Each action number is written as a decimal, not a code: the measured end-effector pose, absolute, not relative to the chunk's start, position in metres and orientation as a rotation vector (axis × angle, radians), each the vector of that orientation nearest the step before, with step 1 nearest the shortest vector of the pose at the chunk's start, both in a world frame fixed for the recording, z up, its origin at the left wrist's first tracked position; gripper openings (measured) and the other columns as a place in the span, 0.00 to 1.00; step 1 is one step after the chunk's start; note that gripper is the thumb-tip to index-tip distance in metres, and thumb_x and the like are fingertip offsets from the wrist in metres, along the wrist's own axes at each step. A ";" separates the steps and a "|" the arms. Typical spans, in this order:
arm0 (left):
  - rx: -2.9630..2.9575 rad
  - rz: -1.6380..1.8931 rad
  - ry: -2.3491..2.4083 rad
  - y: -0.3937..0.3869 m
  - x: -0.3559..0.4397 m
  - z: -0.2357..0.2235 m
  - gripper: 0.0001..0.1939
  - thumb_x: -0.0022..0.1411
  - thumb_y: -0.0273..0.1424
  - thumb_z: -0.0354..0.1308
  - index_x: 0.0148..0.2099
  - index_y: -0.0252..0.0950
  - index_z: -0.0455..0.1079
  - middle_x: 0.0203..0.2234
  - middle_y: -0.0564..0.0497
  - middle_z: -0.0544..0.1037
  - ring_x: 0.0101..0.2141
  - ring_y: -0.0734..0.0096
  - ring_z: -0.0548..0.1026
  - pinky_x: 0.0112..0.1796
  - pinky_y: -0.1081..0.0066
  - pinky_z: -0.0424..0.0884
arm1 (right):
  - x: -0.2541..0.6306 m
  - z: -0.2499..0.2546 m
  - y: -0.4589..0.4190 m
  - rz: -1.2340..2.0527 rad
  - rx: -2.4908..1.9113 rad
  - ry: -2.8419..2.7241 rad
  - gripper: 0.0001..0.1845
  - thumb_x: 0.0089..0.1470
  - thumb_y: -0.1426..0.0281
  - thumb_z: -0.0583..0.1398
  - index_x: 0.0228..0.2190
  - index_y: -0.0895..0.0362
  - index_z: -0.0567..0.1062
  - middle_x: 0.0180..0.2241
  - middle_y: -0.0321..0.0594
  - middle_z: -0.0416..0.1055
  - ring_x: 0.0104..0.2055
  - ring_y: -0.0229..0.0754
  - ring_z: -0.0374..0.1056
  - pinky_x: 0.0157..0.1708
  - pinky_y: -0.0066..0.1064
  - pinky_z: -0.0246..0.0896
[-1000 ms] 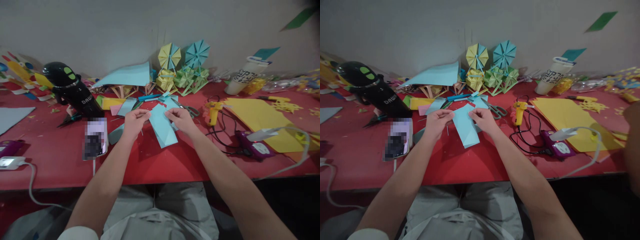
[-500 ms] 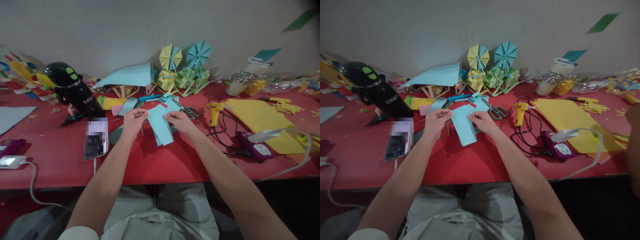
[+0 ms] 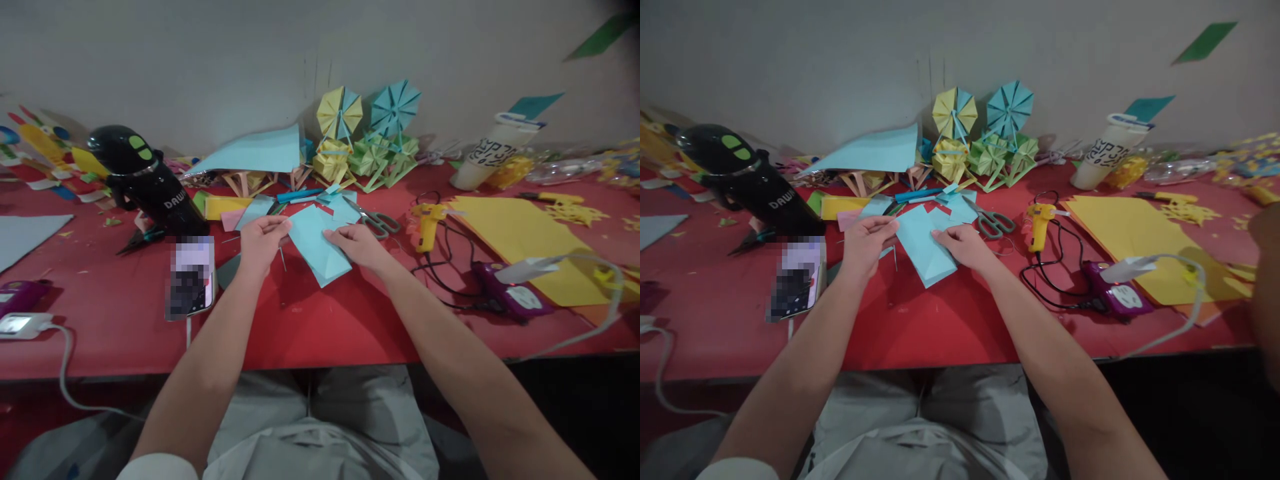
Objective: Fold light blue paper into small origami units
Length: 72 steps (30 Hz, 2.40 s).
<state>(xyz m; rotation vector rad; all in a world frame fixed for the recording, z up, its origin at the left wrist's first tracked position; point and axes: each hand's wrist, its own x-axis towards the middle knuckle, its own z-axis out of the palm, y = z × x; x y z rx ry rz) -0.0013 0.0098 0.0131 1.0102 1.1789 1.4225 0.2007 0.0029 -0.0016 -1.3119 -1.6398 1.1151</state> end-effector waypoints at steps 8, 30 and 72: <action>0.991 1.479 1.190 0.013 -0.007 0.015 0.12 0.44 0.31 0.70 0.33 0.33 0.76 0.25 0.50 0.80 0.30 0.67 0.79 0.39 0.64 0.78 | 0.202 0.001 0.003 1.165 -1.235 -1.744 0.25 0.51 0.48 0.60 0.21 0.55 0.65 0.19 0.31 0.56 0.22 0.33 0.51 0.22 0.30 0.45; 0.935 1.715 1.164 0.025 -0.022 0.010 0.09 0.47 0.29 0.68 0.33 0.34 0.76 0.25 0.52 0.79 0.29 0.69 0.79 0.37 0.63 0.79 | 0.203 0.001 0.002 0.910 -1.247 -2.023 0.16 0.61 0.58 0.52 0.26 0.54 0.62 0.24 0.34 0.60 0.26 0.36 0.55 0.28 0.30 0.50; 1.359 1.033 1.194 0.006 0.001 0.006 0.11 0.48 0.38 0.67 0.31 0.36 0.78 0.31 0.47 0.80 0.34 0.66 0.75 0.38 0.66 0.70 | 0.219 0.022 -0.002 1.167 -1.278 -2.024 0.17 0.50 0.56 0.59 0.24 0.58 0.73 0.20 0.33 0.58 0.25 0.34 0.50 0.26 0.30 0.47</action>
